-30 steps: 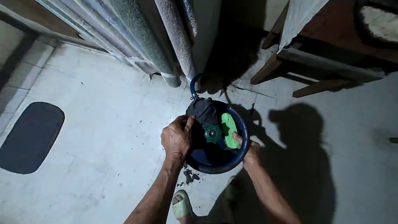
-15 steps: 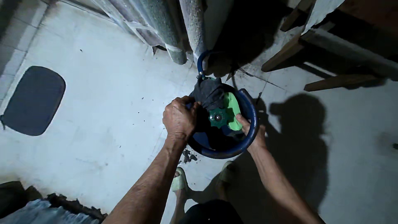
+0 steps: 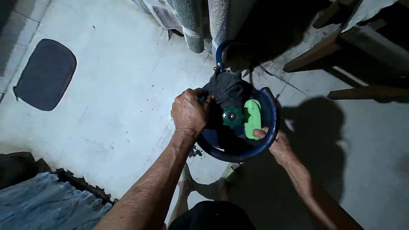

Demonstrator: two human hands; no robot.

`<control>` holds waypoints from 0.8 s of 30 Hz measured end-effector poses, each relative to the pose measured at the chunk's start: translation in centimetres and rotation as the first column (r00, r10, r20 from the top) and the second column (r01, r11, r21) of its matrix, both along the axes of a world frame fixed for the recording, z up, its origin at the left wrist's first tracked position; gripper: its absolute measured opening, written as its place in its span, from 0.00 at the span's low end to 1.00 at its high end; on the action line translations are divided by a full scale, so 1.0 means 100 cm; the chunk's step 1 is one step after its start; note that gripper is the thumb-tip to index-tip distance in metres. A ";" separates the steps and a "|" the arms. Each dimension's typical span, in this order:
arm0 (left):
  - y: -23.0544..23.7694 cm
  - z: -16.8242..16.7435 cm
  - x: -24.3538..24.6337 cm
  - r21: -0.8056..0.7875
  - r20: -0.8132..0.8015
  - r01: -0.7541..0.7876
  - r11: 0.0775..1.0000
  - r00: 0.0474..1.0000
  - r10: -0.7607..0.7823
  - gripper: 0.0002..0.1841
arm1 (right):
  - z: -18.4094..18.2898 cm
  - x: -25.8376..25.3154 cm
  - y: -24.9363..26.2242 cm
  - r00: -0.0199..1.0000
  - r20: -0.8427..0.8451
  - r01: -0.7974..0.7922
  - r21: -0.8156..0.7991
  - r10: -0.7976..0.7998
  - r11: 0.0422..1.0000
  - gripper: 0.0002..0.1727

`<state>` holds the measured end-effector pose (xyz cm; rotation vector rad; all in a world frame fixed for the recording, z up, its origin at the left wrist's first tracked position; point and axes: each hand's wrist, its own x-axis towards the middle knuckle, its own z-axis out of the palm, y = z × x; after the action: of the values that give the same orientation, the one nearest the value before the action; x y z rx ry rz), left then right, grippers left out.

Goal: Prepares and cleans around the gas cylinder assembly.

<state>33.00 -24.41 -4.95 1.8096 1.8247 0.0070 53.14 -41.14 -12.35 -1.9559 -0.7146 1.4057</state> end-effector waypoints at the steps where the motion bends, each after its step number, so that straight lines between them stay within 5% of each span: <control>1: 0.000 0.000 0.000 0.003 -0.004 0.000 1.000 1.000 0.000 0.14 | -0.002 -0.003 0.003 0.998 -0.037 -0.043 0.039 0.044 0.998 0.08; 6: -0.001 0.000 0.000 0.037 0.003 0.014 0.999 1.000 -0.014 0.13 | -0.014 -0.011 0.004 0.978 -0.083 -0.177 0.140 0.189 0.974 0.11; 14: -0.001 0.000 0.000 0.029 0.001 0.018 0.999 1.000 -0.018 0.13 | 0.004 0.027 0.004 0.878 0.283 -0.430 0.114 0.386 0.895 0.10; 16: -0.001 -0.001 0.001 0.035 0.000 0.017 0.999 1.000 -0.017 0.13 | 0.002 0.052 -0.001 0.799 0.279 -0.577 0.112 0.532 0.809 0.13; 21: -0.002 -0.003 -0.001 0.053 0.017 0.038 0.998 0.999 -0.038 0.13 | 0.020 0.090 0.025 0.342 0.317 -0.911 -0.119 0.884 0.395 0.06; 24: -0.001 -0.002 -0.001 0.039 0.017 0.035 0.999 0.999 -0.036 0.13 | -0.003 0.082 0.037 0.280 0.467 -0.960 0.112 0.839 0.258 0.07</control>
<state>32.88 -24.51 -5.14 1.8627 1.7919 0.0454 61.37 -37.42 -12.68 -1.3692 -2.4313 1.3054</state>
